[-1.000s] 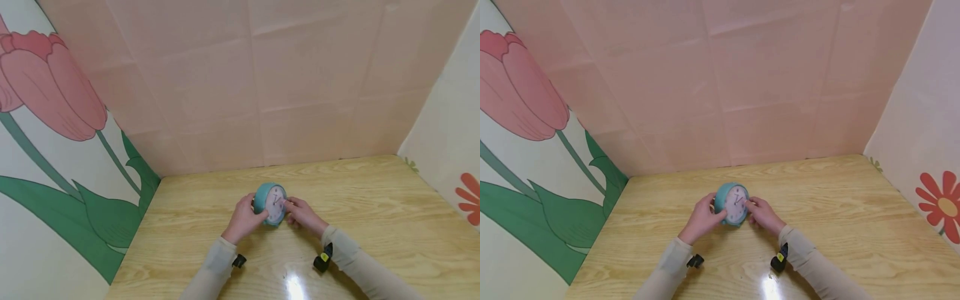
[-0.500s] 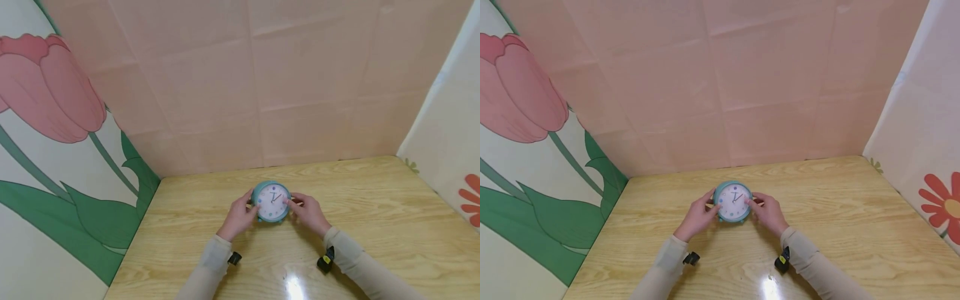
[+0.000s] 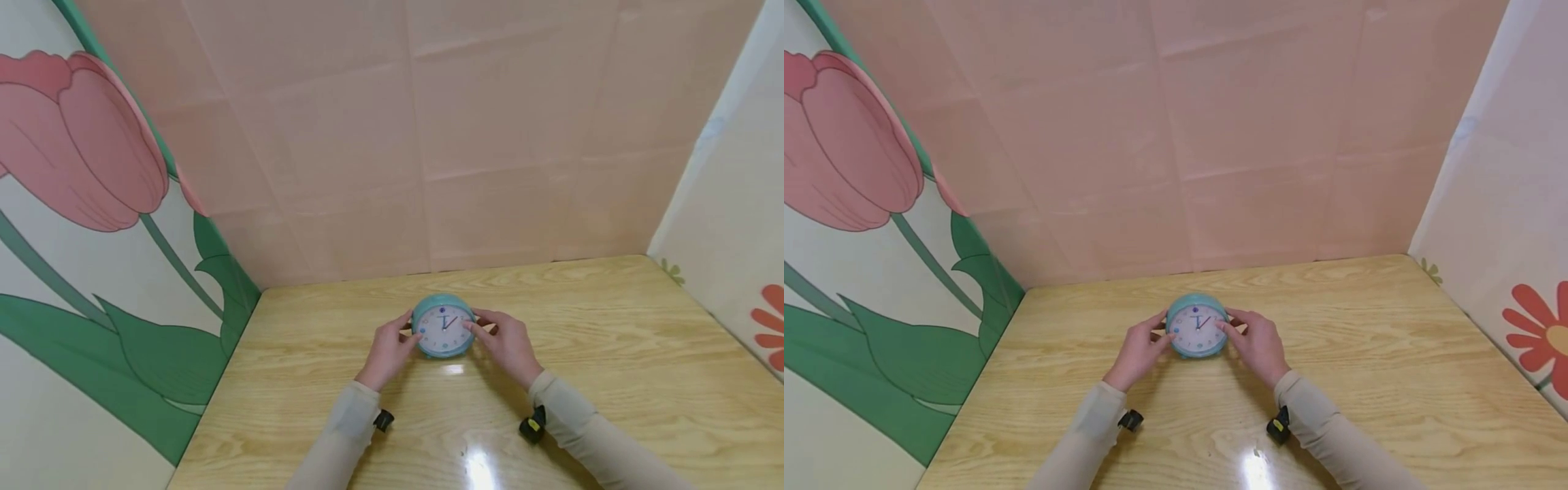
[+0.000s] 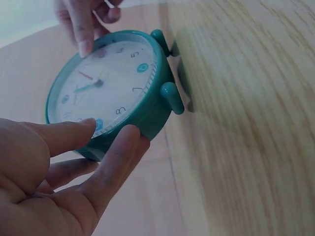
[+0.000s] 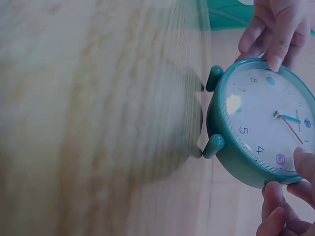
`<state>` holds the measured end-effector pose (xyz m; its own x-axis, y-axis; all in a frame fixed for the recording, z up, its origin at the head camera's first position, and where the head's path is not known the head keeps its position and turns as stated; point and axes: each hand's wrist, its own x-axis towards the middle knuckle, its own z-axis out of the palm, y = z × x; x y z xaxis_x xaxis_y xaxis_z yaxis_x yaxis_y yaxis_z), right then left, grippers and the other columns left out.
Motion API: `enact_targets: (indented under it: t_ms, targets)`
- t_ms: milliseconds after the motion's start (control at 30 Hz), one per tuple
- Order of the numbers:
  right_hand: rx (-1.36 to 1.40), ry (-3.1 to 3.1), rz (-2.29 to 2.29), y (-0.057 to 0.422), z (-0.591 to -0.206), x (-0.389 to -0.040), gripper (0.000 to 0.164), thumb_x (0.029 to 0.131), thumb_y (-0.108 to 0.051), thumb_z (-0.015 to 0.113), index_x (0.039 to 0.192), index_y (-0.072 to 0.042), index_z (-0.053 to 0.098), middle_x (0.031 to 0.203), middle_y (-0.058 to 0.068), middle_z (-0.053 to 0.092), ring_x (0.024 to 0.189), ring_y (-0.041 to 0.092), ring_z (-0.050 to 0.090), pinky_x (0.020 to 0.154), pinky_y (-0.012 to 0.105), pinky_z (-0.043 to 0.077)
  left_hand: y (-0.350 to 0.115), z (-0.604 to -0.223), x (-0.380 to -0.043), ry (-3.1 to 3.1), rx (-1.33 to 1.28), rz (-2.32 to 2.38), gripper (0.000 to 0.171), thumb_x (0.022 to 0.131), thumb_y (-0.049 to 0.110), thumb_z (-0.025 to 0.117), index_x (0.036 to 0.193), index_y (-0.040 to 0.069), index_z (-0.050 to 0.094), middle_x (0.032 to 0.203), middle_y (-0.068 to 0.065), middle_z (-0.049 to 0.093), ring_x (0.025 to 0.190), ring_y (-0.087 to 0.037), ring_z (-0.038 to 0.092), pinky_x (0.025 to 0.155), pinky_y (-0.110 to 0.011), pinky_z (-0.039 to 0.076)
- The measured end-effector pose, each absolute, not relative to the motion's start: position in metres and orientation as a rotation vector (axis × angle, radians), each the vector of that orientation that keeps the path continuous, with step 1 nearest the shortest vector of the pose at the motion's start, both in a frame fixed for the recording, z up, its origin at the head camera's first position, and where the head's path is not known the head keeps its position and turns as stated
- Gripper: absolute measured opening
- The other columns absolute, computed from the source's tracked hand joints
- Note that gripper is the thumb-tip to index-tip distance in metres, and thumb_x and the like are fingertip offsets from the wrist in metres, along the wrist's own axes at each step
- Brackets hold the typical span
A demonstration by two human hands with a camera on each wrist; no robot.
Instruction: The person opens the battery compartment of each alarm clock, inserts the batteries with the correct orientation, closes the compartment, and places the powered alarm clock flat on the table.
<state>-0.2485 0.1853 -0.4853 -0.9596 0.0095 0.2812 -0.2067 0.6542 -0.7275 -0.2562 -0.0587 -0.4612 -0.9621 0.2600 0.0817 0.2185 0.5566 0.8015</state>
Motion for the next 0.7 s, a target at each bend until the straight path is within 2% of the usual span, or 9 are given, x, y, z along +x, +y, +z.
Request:
enact_targets:
  t_ms: [233,700]
  targets:
    - [0.148,-2.608,1.17,0.1852,-0.4855,-0.2472,0.044,0.094,-0.039,0.071,0.127,-0.01,0.07,0.099,0.009,0.072,0.074,0.017,0.057,0.058,0.026,0.047,-0.0587,-0.4639,-0.258,2.714,0.408,1.442,0.057,0.097,0.012,0.067,0.15,0.007,0.045,0.128,-0.018,0.064,0.085,-0.01,0.066,0.064,-0.02,0.056]
    - [0.145,-2.583,1.188,0.1838,-0.48,-0.2446,0.043,0.092,-0.035,0.074,0.125,-0.008,0.071,0.1,0.009,0.074,0.073,0.017,0.057,0.054,0.024,0.046,-0.0594,-0.4643,-0.2616,2.779,0.389,1.445,0.054,0.095,0.013,0.07,0.146,0.01,0.051,0.13,-0.016,0.065,0.094,-0.016,0.068,0.071,-0.023,0.058]
